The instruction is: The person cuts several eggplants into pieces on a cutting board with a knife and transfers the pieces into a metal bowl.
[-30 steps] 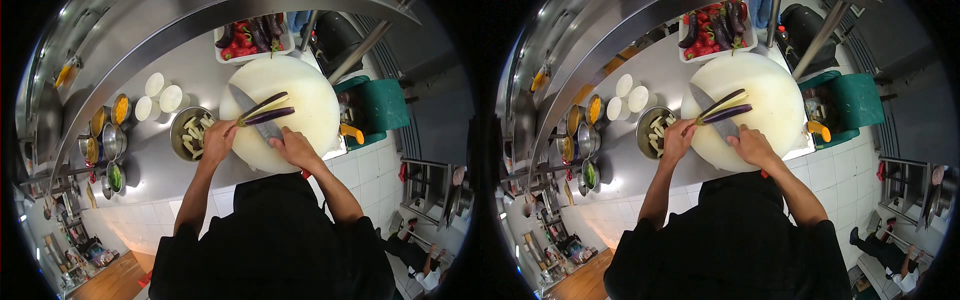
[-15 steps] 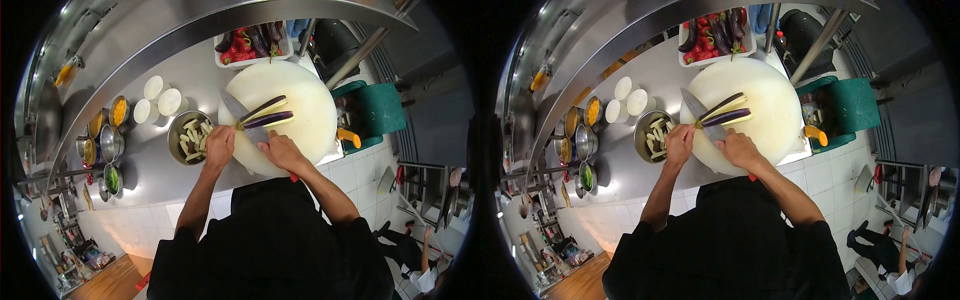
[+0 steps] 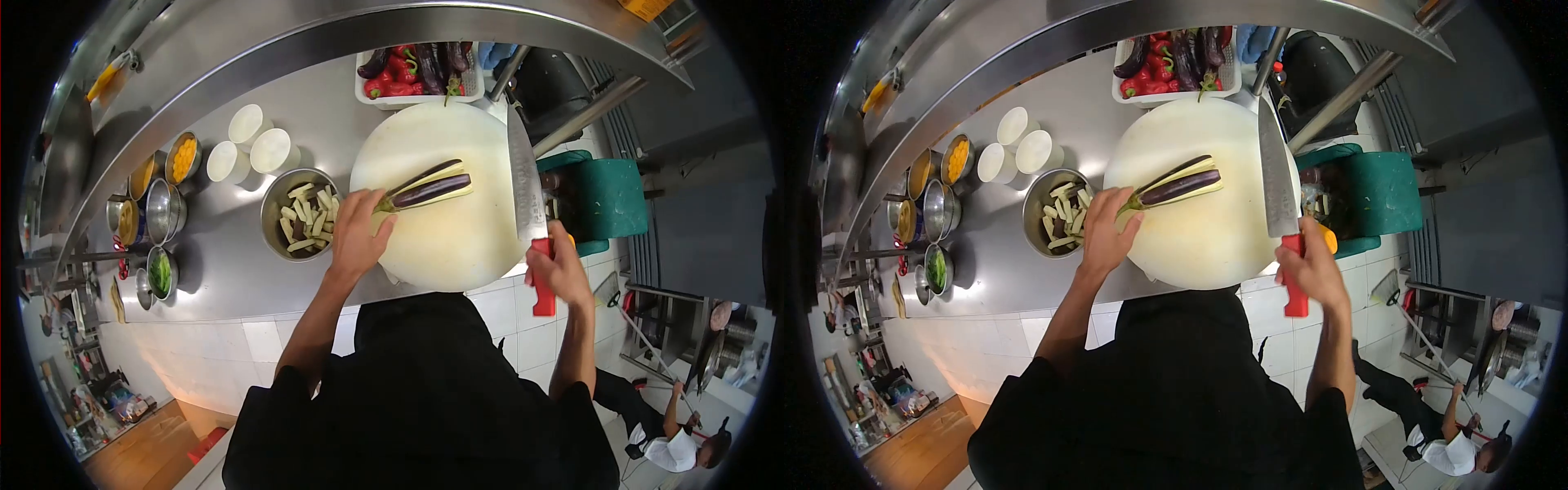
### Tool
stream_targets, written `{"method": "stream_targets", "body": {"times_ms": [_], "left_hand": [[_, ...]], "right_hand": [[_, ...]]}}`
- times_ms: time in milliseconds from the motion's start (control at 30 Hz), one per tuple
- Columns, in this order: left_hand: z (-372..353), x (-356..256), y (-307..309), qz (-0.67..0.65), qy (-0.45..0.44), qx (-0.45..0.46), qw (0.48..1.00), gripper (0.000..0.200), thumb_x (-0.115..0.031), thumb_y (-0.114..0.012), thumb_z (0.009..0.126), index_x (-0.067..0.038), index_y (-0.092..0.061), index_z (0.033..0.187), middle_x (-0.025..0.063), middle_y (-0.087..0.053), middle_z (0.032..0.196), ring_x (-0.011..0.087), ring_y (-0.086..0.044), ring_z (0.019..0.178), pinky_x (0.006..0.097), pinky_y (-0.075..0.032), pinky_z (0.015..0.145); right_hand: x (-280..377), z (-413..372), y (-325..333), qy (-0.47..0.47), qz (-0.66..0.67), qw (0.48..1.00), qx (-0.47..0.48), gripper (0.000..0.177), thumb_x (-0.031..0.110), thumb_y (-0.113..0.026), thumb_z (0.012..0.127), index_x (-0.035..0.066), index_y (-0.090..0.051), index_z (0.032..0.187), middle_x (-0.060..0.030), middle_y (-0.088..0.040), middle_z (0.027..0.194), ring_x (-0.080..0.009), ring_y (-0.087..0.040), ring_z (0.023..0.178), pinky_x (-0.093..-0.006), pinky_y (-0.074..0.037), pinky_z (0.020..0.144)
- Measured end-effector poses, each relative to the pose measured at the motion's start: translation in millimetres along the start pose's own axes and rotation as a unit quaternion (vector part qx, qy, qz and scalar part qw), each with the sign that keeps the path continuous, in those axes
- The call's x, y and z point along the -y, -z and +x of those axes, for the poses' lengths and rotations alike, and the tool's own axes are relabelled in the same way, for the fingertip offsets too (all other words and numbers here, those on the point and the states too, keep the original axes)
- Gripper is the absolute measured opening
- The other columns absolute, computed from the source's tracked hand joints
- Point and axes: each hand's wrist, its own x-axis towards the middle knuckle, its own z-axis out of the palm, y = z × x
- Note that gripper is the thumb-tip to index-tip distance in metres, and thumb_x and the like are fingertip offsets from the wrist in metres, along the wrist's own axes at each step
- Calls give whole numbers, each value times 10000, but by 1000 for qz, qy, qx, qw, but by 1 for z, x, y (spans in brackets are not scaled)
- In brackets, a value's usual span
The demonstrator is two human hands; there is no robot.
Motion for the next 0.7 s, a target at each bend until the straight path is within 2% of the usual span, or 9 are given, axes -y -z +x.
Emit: {"method": "stream_targets", "body": {"times_ms": [33, 67, 133, 200, 333, 433, 533, 633, 700], "left_hand": [[6, -8, 1, 39, -24, -3, 999, 470, -153, -781, 848, -20, -625, 1271, 182, -643, 1193, 367, -623, 1078, 440, -507, 934], [14, -12, 2, 50, -32, 17, 998, 523, -180, -794, 837, -24, -611, 1302, 176, -637, 1223, 363, -611, 1113, 439, -500, 956], [29, -17, 3, 70, -49, 59, 995, 631, -235, -819, 816, -30, -581, 1363, 163, -623, 1284, 355, -588, 1182, 438, -485, 1001], [42, -19, 1, 30, -34, 125, 991, 607, -211, -832, 799, -26, -600, 1329, 150, -622, 1279, 357, -592, 1171, 427, -495, 985], [54, -11, -5, 9, -27, 202, 979, 529, -131, -835, 781, -17, -628, 1255, 130, -626, 1232, 345, -597, 1143, 405, -509, 959], [59, -5, -2, -39, -113, 157, 980, 451, -60, -815, 770, -12, -643, 1184, 128, -632, 1159, 330, -601, 1103, 392, -515, 938], [72, 1, 1, -56, -228, 183, 955, 391, -18, -766, 758, -12, -648, 1130, 122, -631, 1141, 324, -593, 1078, 395, -515, 934], [82, 12, -14, -62, -293, 219, 929, 354, 22, -704, 734, -11, -646, 1082, 116, -623, 1143, 320, -586, 1080, 394, -515, 935], [82, 16, -19, -66, -307, 206, 927, 352, 37, -668, 709, -13, -639, 1056, 104, -614, 1123, 318, -579, 1040, 402, -521, 905]], "right_hand": [[11, -11, -12, 17, -15, 1000, -14, 283, -10, -564, 924, 14, -467, 1189, -64, -571, 801, -140, -599, 560, -309, -516, 526], [11, -16, -21, 3, -75, 997, -18, 284, 43, -622, 948, 25, -465, 1184, -141, -642, 784, -254, -695, 645, -385, -559, 577], [-4, -17, -50, 197, -245, 945, -89, 289, 81, -639, 959, 12, -465, 1179, -231, -671, 826, -413, -702, 701, -482, -557, 599], [4, -23, -77, 180, -279, 939, -91, 287, 87, -648, 953, -1, -469, 1159, -295, -668, 876, -505, -661, 749, -551, -538, 629], [5, -20, -98, 140, -349, 926, -38, 203, 132, -571, 992, -6, -456, 1084, -287, -657, 933, -510, -655, 706, -582, -538, 614], [8, -17, -99, 100, -402, 910, -10, 158, 115, -540, 992, 2, -447, 1051, -275, -648, 930, -504, -661, 710, -582, -542, 612], [10, -14, -93, 110, -431, 895, 0, 138, 97, -526, 984, 3, -440, 1036, -263, -639, 907, -494, -669, 719, -584, -542, 616], [15, -13, -89, 124, -432, 893, 18, 150, 65, -536, 952, -9, -449, 1048, -266, -642, 909, -490, -678, 726, -587, -546, 624], [20, -16, -87, 108, -452, 885, 28, 157, 36, -534, 925, -18, -455, 1048, -269, -645, 911, -489, -683, 735, -582, -553, 634]]}}
